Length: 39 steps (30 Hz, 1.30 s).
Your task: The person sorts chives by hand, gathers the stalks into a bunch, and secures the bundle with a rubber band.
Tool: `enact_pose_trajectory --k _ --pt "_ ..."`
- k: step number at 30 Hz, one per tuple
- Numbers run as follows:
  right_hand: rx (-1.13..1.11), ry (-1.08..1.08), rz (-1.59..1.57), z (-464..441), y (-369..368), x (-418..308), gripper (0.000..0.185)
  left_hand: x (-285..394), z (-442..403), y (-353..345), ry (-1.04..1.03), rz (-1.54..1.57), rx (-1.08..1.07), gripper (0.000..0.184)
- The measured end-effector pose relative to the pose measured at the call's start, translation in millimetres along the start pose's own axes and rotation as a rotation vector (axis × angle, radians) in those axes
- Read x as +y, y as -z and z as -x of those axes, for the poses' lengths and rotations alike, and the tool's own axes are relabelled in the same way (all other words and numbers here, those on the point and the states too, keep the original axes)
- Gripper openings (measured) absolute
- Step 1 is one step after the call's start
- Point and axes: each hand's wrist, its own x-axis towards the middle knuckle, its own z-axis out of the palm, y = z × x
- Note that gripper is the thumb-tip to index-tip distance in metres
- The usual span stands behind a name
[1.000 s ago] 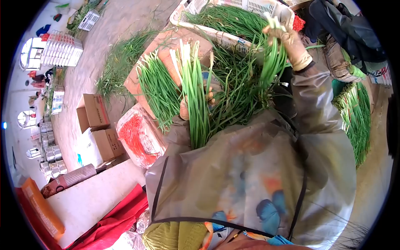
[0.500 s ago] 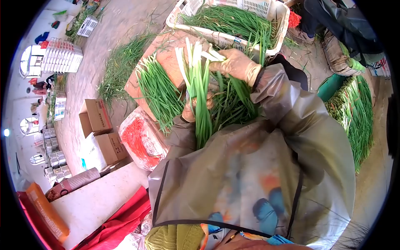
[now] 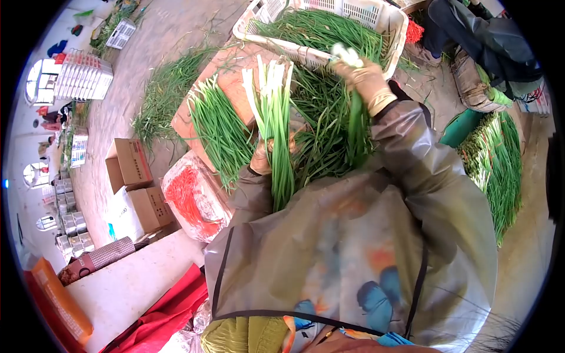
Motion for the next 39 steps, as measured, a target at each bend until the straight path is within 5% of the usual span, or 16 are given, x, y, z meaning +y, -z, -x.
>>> enact_pose_trajectory --k 4,6,9,13,20,30,34,39 --pt "-0.408 -0.047 -0.080 32.4 -55.7 -9.4 0.037 1.7 -6.9 -10.7 0.112 -0.077 0.078 0.057" --pt "-0.388 0.006 -0.080 31.7 -58.4 -12.2 0.034 -0.5 -1.6 -4.5 0.153 -0.098 0.058 0.049" --pt "-0.321 -0.021 -0.155 25.9 -48.3 -8.9 0.033 6.6 7.0 -6.1 -0.061 -0.017 0.151 0.046" --pt "-0.094 0.032 0.044 16.7 -31.1 3.2 0.035 17.8 11.6 15.6 -0.106 0.282 -0.076 0.046" --pt "-0.341 -0.088 -0.067 36.0 -56.6 -22.6 0.036 -0.4 -0.3 -4.0 -0.020 -0.143 0.163 0.059" --pt "-0.365 -0.125 -0.156 30.8 -47.4 1.5 0.027 16.5 7.3 -11.6 -0.007 0.158 -0.016 0.055" --pt "-0.261 -0.176 -0.260 31.4 -46.9 -6.6 0.026 14.7 3.9 -35.3 -0.051 -0.020 0.109 0.069" --pt "-0.056 -0.103 -0.259 -6.9 -3.1 7.2 0.026 2.8 16.2 15.8 -0.147 -0.011 0.286 0.049"
